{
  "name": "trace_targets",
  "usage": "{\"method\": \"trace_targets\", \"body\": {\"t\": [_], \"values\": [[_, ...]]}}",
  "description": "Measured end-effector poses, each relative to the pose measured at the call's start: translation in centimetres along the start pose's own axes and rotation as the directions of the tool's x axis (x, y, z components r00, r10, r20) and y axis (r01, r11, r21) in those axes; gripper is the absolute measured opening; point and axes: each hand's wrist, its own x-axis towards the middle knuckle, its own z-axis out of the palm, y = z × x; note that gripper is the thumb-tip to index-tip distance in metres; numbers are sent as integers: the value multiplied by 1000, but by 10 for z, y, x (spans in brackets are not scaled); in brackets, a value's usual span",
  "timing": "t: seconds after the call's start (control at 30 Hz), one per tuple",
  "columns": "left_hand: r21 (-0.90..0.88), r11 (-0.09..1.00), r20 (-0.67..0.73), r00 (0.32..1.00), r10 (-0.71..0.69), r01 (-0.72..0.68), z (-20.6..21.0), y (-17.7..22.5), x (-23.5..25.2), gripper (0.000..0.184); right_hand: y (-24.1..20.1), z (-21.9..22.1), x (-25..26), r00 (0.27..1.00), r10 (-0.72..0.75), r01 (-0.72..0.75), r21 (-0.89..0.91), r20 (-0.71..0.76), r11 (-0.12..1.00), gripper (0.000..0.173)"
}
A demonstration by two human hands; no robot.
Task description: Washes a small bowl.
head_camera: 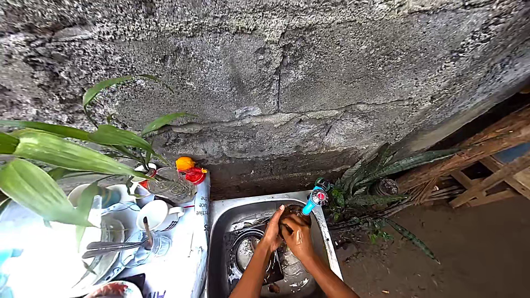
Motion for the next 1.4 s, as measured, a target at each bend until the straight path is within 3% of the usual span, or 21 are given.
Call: {"method": "trace_targets", "body": {"t": [0.1, 0.2, 0.27, 0.3, 0.33, 0.4, 0.47, 0.53, 0.57, 0.6, 0.67, 0.77, 0.87, 0.93, 1.0, 1.07, 1.13, 1.2, 1.3, 1.33, 1.4], "values": [[89, 994, 30, 998, 59, -61, -19, 1, 6, 47, 12, -16, -6, 956, -120, 81, 152, 267, 985, 16], [232, 950, 125, 975, 186, -211, -30, -6, 16, 46, 19, -31, 3, 850, -156, 322, -263, 503, 910, 23], [262, 918, 157, 952, 263, -297, -27, -11, 22, 48, 9, -18, -1, 923, -110, 259, -381, 370, 887, 22], [229, 917, 152, 942, 298, -327, -24, -17, 22, 49, 3, -9, -4, 968, -55, 133, -311, 246, 941, 19], [158, 922, 128, 933, 335, -353, -19, -26, 20, 51, -3, -1, -5, 993, 41, -26, -134, 111, 991, 16], [-5, 919, 46, 918, 395, -395, -6, -35, 11, 58, -17, 6, -4, 966, 253, -231, 273, -48, 934, 13], [-52, 903, 67, 900, 430, -427, -2, -28, 7, 64, -14, 3, -14, 986, 139, -97, 347, -97, 933, 17], [40, 877, 159, 870, 467, -478, -11, -20, 17, 62, 9, -15, -19, 984, -178, 177, 43, 24, 983, 18], [112, 851, 197, 851, 487, -513, -17, -19, 21, 60, 20, -26, -18, 944, -299, 321, -180, 138, 930, 17], [159, 827, 222, 836, 502, -539, -20, -18, 24, 58, 25, -33, -12, 911, -348, 407, -347, 221, 845, 14], [130, 824, 201, 828, 523, -552, -16, -22, 25, 66, 17, -31, 3, 943, -276, 332, -473, 187, 816, 12], [20, 834, 160, 825, 542, -551, -4, -33, 19, 83, -9, -9, 15, 998, 12, -22, -172, -60, 985, 17], [71, 840, 163, 837, 522, -537, -23, -21, 20, 74, -3, 3, -8, 996, -88, 85, 166, 10, 983, 16], [192, 827, 178, 847, 501, -529, -42, -21, 16, 64, 16, -8, -18, 925, -279, 288, 3, 258, 958, 17], [243, 814, 168, 849, 500, -527, -50, -25, 13, 60, 26, -17, -8, 868, -266, 385, -230, 420, 894, 16], [193, 841, 136, 862, 488, -506, -40, -33, 10, 62, 17, -9, -1, 950, -154, 225, -251, 273, 942, 17], [125, 845, 129, 853, 506, -520, -30, -38, 11, 70, 2, 6, -3, 1000, -15, 14, 42, 27, 999, 16], [129, 832, 118, 842, 527, -539, -37, -28, 14, 68, 5, 5, -14, 993, -57, 27, 278, 99, 960, 14], [231, 834, 148, 866, 478, -500, -49, -24, 16, 59, 37, -20, -9, 883, -291, 324, -29, 368, 946, 17], [240, 846, 151, 880, 451, -475, -47, -25, 18, 57, 40, -26, 1, 874, -243, 331, -147, 422, 932, 18], [197, 879, 139, 900, 414, -435, -35, -35, 22, 57, 28, -25, 14, 915, -23, 115, -204, 403, 972, 24]]}}
